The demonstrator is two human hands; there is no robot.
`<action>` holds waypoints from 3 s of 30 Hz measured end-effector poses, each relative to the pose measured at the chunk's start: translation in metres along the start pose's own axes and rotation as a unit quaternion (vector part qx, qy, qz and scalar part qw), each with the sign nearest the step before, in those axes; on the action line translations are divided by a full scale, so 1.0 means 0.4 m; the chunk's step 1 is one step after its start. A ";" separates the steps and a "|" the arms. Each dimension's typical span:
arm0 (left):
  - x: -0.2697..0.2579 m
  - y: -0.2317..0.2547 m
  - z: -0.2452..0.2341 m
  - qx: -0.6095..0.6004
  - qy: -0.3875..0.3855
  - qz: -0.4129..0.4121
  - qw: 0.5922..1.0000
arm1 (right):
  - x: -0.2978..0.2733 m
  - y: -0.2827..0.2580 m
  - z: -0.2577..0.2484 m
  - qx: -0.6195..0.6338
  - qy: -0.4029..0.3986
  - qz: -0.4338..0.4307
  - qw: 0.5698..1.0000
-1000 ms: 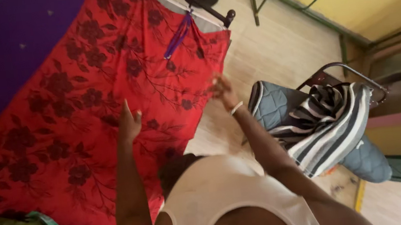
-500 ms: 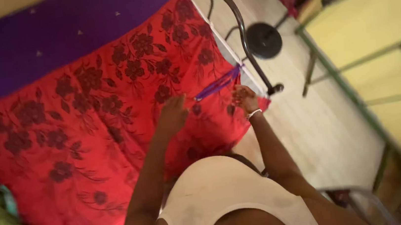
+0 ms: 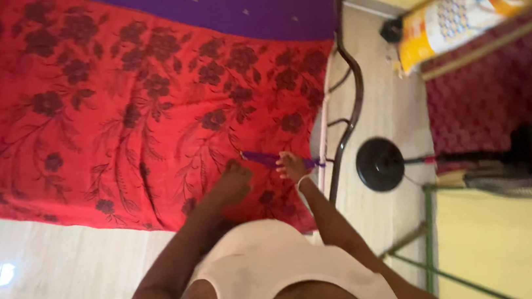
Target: The person folds a blue patterned quilt, a green fabric item, and a striped blanket on a bed, then gathers them and places them on a chair before smoothing a red floral bedspread.
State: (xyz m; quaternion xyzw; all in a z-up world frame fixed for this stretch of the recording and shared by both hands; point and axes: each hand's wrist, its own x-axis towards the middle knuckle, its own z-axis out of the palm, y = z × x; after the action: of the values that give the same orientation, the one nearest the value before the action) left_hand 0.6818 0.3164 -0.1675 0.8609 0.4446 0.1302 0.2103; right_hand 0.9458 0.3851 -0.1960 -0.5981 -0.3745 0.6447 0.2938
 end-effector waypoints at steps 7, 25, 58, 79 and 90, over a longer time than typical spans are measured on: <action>0.064 0.064 -0.117 0.035 0.133 -0.239 0.961 | -0.040 -0.014 0.110 -0.221 -0.026 -0.360 0.906; 0.118 0.574 0.291 -0.077 0.152 -0.527 0.832 | -0.078 0.081 -0.331 -0.344 -0.240 -0.472 0.775; 0.248 0.767 0.796 -0.244 0.113 -0.700 0.661 | -0.057 0.220 -0.619 -0.601 -0.494 -0.317 0.544; 0.276 0.488 0.831 -0.054 0.199 -0.702 0.682 | 0.102 0.267 -0.677 -0.545 -0.478 -0.349 0.594; 0.378 0.555 0.884 -0.264 0.244 -0.337 0.870 | 0.121 0.269 -0.556 -0.657 -0.377 -0.391 0.523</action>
State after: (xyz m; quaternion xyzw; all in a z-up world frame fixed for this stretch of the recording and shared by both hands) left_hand 1.0712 0.2386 -0.3663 0.5115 0.6943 0.3699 0.3455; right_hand 1.1682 0.3953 -0.3134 -0.1169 -0.9639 0.2017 -0.1284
